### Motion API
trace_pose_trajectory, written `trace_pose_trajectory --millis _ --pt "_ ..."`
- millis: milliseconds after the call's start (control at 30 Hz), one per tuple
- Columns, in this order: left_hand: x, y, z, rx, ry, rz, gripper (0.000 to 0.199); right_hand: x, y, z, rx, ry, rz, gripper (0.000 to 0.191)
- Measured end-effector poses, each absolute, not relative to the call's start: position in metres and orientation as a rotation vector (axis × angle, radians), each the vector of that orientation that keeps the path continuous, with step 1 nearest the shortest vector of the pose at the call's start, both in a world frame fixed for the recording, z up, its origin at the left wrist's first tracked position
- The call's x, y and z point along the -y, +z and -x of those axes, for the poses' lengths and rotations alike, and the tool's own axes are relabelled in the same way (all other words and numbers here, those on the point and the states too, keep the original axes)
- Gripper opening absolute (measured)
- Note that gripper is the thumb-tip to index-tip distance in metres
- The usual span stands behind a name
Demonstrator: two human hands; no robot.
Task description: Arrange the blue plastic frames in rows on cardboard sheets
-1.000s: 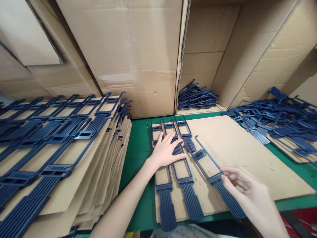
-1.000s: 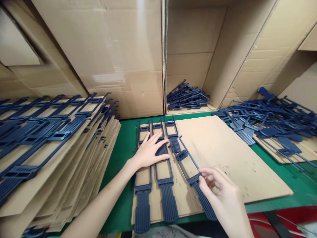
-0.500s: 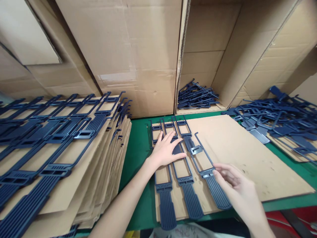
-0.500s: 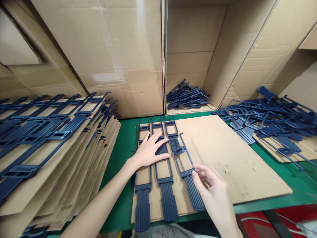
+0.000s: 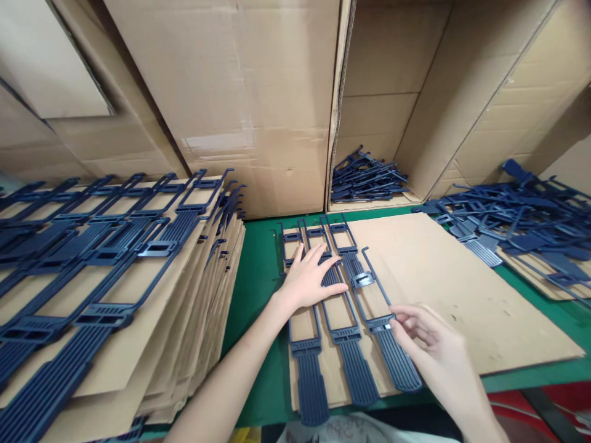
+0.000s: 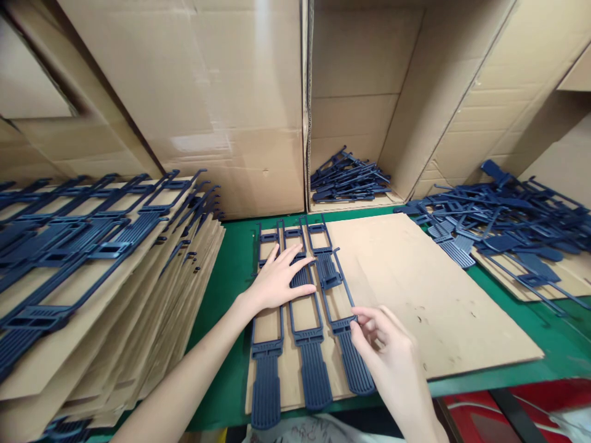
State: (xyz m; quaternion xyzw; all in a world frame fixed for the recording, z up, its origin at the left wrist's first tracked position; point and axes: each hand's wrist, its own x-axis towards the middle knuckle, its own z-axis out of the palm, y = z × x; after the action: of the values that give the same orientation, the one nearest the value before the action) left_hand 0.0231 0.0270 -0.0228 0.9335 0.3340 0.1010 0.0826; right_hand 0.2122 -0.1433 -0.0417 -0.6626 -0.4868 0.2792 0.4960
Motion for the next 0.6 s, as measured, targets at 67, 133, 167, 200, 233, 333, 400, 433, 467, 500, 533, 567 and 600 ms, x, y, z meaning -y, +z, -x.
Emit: trace_pose_trajectory --millis 67,133,167,200,233,333,400,433,467,500,533,567,600 --pt "-0.027 -0.023 -0.023 -1.002 0.313 -2.786 0.071 0.142 -0.043 -0.216 1.161 0.673 1.611 0.026" --pt "-0.027 -0.024 -0.023 -1.002 0.321 -2.781 0.07 0.141 -0.044 -0.218 1.151 0.66 1.619 0.028" --pt "-0.027 -0.024 -0.023 -1.0 0.323 -2.777 0.07 0.141 -0.044 -0.219 1.146 0.65 1.623 0.028" --pt "-0.027 -0.024 -0.023 -0.998 0.325 -2.773 0.071 0.14 -0.044 -0.219 1.138 0.643 1.626 0.029" --pt "-0.027 -0.024 -0.023 -0.996 0.325 -2.769 0.071 0.14 -0.044 -0.219 1.129 0.649 1.626 0.03" --pt "-0.028 -0.024 -0.023 -1.002 0.325 -2.767 0.072 0.139 -0.044 -0.22 1.078 0.746 1.606 0.036" --pt "-0.028 -0.024 -0.023 -1.001 0.32 -2.776 0.073 0.137 -0.044 -0.22 1.037 0.815 1.597 0.039" --pt "-0.028 -0.025 -0.023 -1.001 0.319 -2.781 0.073 0.136 -0.043 -0.221 1.016 0.834 1.597 0.04" --pt "-0.028 -0.025 -0.023 -1.001 0.319 -2.784 0.073 0.136 -0.043 -0.222 0.998 0.849 1.597 0.041" --pt "-0.028 -0.025 -0.022 -1.0 0.319 -2.786 0.072 0.135 -0.043 -0.223 0.984 0.863 1.594 0.041" --pt "-0.028 -0.025 -0.022 -1.0 0.32 -2.786 0.072 0.134 -0.043 -0.224 0.976 0.881 1.587 0.041" --pt "-0.028 -0.025 -0.022 -0.999 0.317 -2.786 0.072 0.133 -0.044 -0.226 0.974 0.896 1.576 0.042" --pt "-0.028 -0.025 -0.022 -0.999 0.312 -2.786 0.073 0.133 -0.044 -0.227 0.977 0.902 1.566 0.043"
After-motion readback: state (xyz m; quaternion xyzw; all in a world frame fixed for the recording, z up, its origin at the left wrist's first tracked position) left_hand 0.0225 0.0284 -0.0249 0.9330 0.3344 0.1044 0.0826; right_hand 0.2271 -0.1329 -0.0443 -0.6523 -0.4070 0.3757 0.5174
